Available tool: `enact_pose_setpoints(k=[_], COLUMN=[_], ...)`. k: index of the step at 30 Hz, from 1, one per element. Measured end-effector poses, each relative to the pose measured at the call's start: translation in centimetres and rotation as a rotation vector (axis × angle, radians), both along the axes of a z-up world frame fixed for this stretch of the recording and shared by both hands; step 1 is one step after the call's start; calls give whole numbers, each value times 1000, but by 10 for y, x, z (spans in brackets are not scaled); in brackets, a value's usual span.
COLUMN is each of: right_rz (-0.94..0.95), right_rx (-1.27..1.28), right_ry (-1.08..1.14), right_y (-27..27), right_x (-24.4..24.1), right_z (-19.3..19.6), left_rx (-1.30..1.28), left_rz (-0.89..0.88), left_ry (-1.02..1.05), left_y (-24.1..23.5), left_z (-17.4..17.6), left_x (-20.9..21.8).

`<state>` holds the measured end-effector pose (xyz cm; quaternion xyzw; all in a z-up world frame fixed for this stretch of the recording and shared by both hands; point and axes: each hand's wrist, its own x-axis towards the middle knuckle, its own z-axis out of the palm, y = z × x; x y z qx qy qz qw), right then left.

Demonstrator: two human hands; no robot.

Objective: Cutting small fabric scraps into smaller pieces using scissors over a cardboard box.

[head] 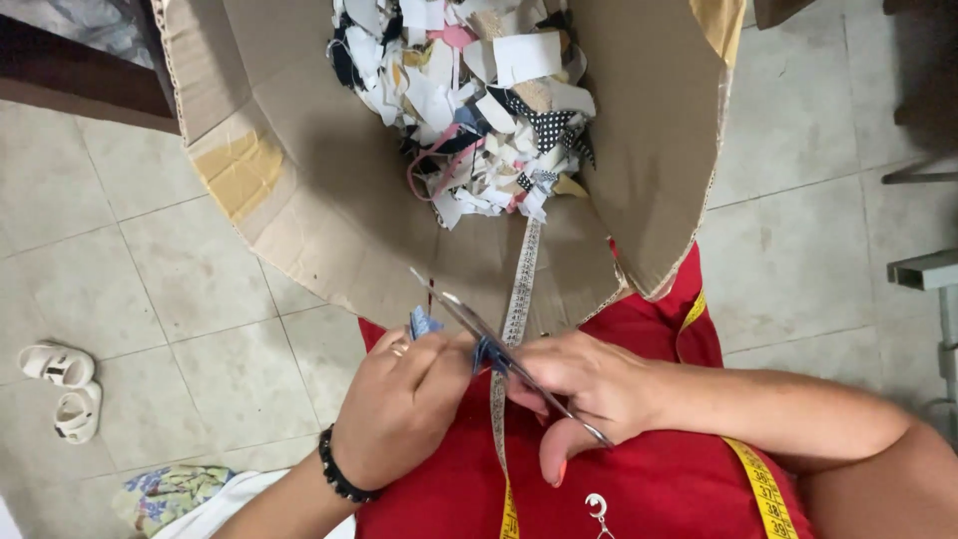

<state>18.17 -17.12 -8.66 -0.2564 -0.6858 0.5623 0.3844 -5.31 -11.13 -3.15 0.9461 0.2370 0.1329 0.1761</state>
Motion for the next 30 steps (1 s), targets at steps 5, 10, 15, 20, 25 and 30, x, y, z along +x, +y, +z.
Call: enact_pose_setpoints(k=[5,10,15,20,25,30], right_rz=[-198,-225,-416,-701,-773,-789], right_rx=[-72,-104,-65,297,23,0], right_ry=[118,231,598,534,615,552], right_y=[9,11,7,-11,-24,-24], right_x=[20,21,31,49,72,74], right_z=[9,4,-11,-24,-29,-34], left_rx=[-218,-264,283,618,518,228], left_rz=[39,-44,24,-31,-177,-161], left_ry=[153,275,265,247,427,956], left_y=[-4,34,120,167,185,232], left_z=[-21,26,14,-69,-183,-176], left_x=[-12,6,62,124,164,195])
